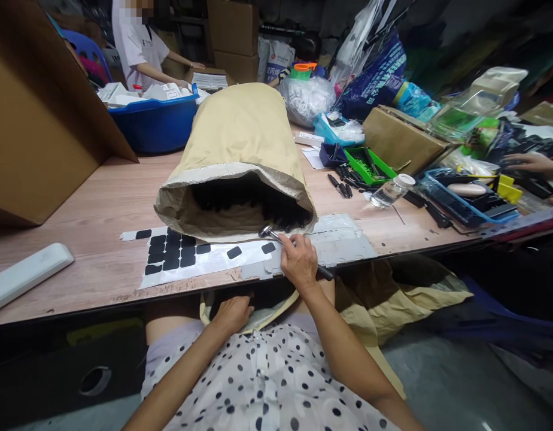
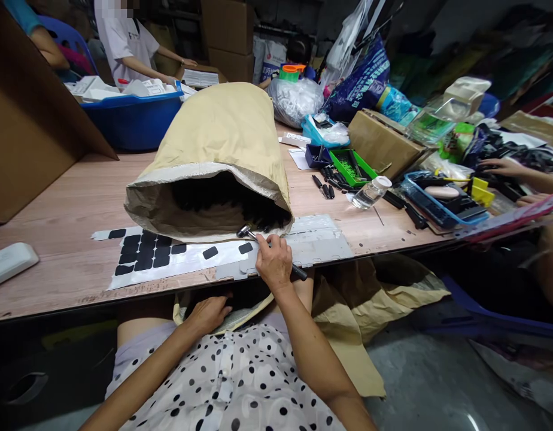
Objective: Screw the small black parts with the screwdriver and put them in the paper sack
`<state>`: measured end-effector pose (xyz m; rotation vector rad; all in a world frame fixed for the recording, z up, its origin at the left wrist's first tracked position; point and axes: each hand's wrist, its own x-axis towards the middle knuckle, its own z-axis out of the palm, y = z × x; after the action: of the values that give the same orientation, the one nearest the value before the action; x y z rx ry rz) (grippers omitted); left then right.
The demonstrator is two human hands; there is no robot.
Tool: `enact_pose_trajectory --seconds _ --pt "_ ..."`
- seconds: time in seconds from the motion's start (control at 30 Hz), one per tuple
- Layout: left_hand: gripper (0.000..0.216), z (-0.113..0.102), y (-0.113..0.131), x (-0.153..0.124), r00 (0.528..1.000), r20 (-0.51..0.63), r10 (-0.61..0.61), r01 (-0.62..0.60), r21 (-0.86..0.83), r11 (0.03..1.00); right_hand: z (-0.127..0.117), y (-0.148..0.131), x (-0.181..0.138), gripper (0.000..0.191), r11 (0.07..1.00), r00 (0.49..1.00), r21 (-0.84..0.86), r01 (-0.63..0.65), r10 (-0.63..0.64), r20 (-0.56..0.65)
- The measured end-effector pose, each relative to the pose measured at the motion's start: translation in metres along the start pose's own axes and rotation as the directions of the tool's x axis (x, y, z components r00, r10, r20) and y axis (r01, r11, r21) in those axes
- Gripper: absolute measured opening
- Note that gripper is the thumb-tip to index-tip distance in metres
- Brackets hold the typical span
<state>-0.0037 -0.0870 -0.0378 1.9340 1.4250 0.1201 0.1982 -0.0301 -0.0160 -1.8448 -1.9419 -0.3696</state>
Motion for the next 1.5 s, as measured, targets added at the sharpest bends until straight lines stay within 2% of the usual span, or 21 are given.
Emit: enact_pose_trajectory --seconds 0.1,0.17,0.23,0.3,0.33,0.4,0.43,0.5,0.57,0.7,0.8,0.9,0.93,1.0,1.03,1.1,1.23,1.37,1.5 --pt "0.015 -0.026 0.021 -0.005 0.985 0.116 0.125 -0.12 -0.05 0.991 -0.001 -0.001 0.0 0.039 1.0 1.0 -0.003 -0.002 0.002 -0.005" --pt "0.012 -0.05 0.036 -0.002 0.935 0.231 0.269 -0.22 -0.216 0.951 -0.001 -0.002 0.0 0.039 1.0 1.0 -0.001 -0.002 0.002 -0.005" --pt "0.017 -0.075 0.051 0.012 0.901 0.267 0.342 -0.221 -0.397 0.891 -0.001 -0.002 -0.001 0.04 1.0 1.0 0.0 -0.001 0.001 0.001" --pt "0.024 -0.097 0.064 0.037 0.954 0.12 0.276 -0.204 -0.418 0.885 -0.001 -0.002 -0.001 0.041 1.0 1.0 0.001 0.001 -0.001 0.005" --pt "0.023 -0.105 0.07 0.052 0.975 -0.038 0.221 -0.219 -0.375 0.901 -0.001 -0.002 -0.001 0.041 1.0 1.0 0.002 0.003 -0.003 0.005" --pt "0.019 -0.116 0.084 0.084 0.945 -0.312 0.101 -0.186 -0.256 0.949 -0.001 -0.002 -0.002 0.04 1.0 1.0 0.003 0.006 -0.006 0.006" --pt "0.02 -0.119 0.091 0.099 0.923 -0.381 0.053 -0.143 -0.211 0.967 -0.001 -0.003 -0.002 0.04 1.0 1.0 0.002 0.008 -0.008 0.008" --pt "0.024 -0.12 0.106 0.124 0.906 -0.422 -0.028 -0.036 -0.143 0.989 -0.001 -0.003 -0.002 0.04 1.0 1.0 -0.003 0.012 -0.012 0.013" --pt "0.032 -0.118 0.119 0.142 0.913 -0.399 -0.087 0.054 -0.094 0.994 -0.002 -0.003 -0.002 0.041 1.0 1.0 -0.009 0.017 -0.016 0.02" --pt "0.033 -0.114 0.132 0.158 0.935 -0.329 -0.129 0.131 -0.015 0.991 -0.004 -0.004 -0.001 0.042 1.0 0.999 -0.011 0.019 -0.018 0.03" --pt "0.027 -0.118 0.125 0.154 0.928 -0.341 -0.152 0.155 -0.018 0.988 -0.005 -0.005 -0.001 0.042 1.0 0.999 0.0 0.016 -0.016 0.033" --pt "0.022 -0.123 0.103 0.13 0.881 -0.456 -0.125 0.119 -0.042 0.992 -0.005 -0.006 -0.001 0.041 1.0 1.0 0.014 0.005 -0.005 0.026" --pt "0.02 -0.122 0.092 0.118 0.859 -0.507 -0.071 0.055 -0.046 0.997 -0.005 -0.006 -0.001 0.04 1.0 1.0 0.018 -0.001 0.001 0.024" --pt "0.016 -0.117 0.069 0.092 0.82 -0.566 0.087 -0.148 -0.063 0.987 -0.005 -0.007 0.0 0.038 0.999 1.0 0.031 -0.014 0.013 0.023" --pt "0.015 -0.112 0.056 0.079 0.811 -0.563 0.159 -0.243 -0.077 0.967 -0.005 -0.007 0.0 0.037 0.999 0.999 0.041 -0.02 0.019 0.026" --pt "0.013 -0.1 0.034 0.059 0.83 -0.5 0.247 -0.338 -0.098 0.936 -0.004 -0.007 0.003 0.034 0.997 0.999 0.062 -0.036 0.034 0.039" --pt "0.009 -0.075 0.01 0.049 0.849 -0.459 0.26 -0.322 -0.061 0.945 -0.007 -0.002 0.009 0.03 0.988 0.996 0.133 -0.074 0.066 0.065" --pt "0.012 -0.065 0.01 0.058 0.848 -0.478 0.232 -0.279 -0.03 0.96 -0.021 0.001 0.0 0.033 0.95 0.996 0.298 -0.09 0.093 0.002" --pt "0.011 -0.065 0.015 0.064 0.858 -0.465 0.217 -0.252 -0.015 0.968 -0.038 -0.003 -0.02 0.04 0.844 0.996 0.532 -0.067 0.088 -0.014"
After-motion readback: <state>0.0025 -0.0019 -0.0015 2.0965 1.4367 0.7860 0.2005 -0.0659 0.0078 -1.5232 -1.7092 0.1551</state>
